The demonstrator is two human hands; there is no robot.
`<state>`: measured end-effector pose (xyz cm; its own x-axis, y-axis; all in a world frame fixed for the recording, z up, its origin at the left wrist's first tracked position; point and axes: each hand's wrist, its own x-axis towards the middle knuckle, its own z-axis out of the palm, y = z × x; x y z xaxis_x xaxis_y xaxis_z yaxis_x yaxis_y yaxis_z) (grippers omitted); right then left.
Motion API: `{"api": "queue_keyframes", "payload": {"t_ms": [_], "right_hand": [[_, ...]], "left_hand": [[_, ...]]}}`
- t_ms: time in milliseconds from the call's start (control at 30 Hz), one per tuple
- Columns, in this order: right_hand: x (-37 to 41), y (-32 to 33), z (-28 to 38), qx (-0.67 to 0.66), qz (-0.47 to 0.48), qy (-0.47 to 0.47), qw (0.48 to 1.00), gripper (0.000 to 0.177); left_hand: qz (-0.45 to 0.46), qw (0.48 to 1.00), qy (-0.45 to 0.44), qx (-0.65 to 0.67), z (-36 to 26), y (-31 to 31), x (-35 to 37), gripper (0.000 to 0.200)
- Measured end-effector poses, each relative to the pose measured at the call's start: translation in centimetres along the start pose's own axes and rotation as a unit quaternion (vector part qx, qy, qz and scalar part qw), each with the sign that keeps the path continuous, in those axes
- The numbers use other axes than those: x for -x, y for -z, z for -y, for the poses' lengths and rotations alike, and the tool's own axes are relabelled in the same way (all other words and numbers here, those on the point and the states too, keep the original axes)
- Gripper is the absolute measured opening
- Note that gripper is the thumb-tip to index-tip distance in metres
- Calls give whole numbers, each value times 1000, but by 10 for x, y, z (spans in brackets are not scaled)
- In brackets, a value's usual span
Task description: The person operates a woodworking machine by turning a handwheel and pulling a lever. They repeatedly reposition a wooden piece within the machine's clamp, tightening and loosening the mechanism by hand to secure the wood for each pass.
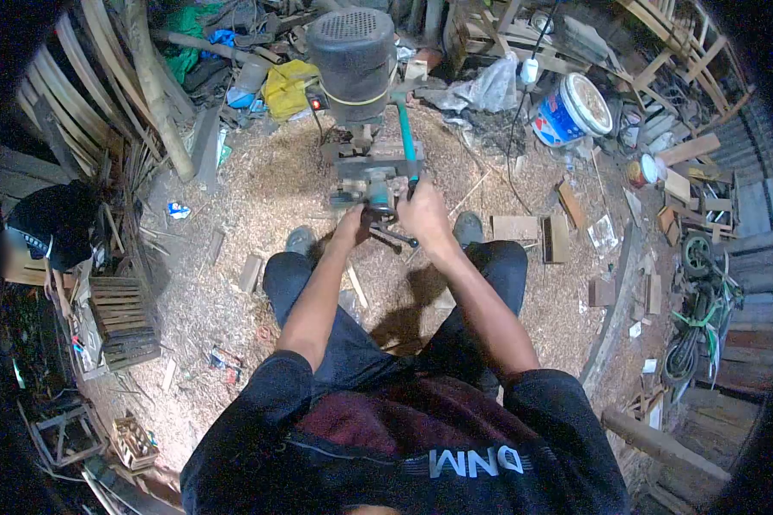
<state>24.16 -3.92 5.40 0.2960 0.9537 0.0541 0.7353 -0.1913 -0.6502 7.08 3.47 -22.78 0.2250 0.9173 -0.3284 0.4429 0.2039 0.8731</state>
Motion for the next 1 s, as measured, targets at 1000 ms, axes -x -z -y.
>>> {"api": "queue_keyframes", "payload": {"t_ms": [1000], "right_hand": [[12,-162,-130,-127,-21,93,987,52]], "left_hand": [[84,978,-63,-182,-75,12,69,101]]}}
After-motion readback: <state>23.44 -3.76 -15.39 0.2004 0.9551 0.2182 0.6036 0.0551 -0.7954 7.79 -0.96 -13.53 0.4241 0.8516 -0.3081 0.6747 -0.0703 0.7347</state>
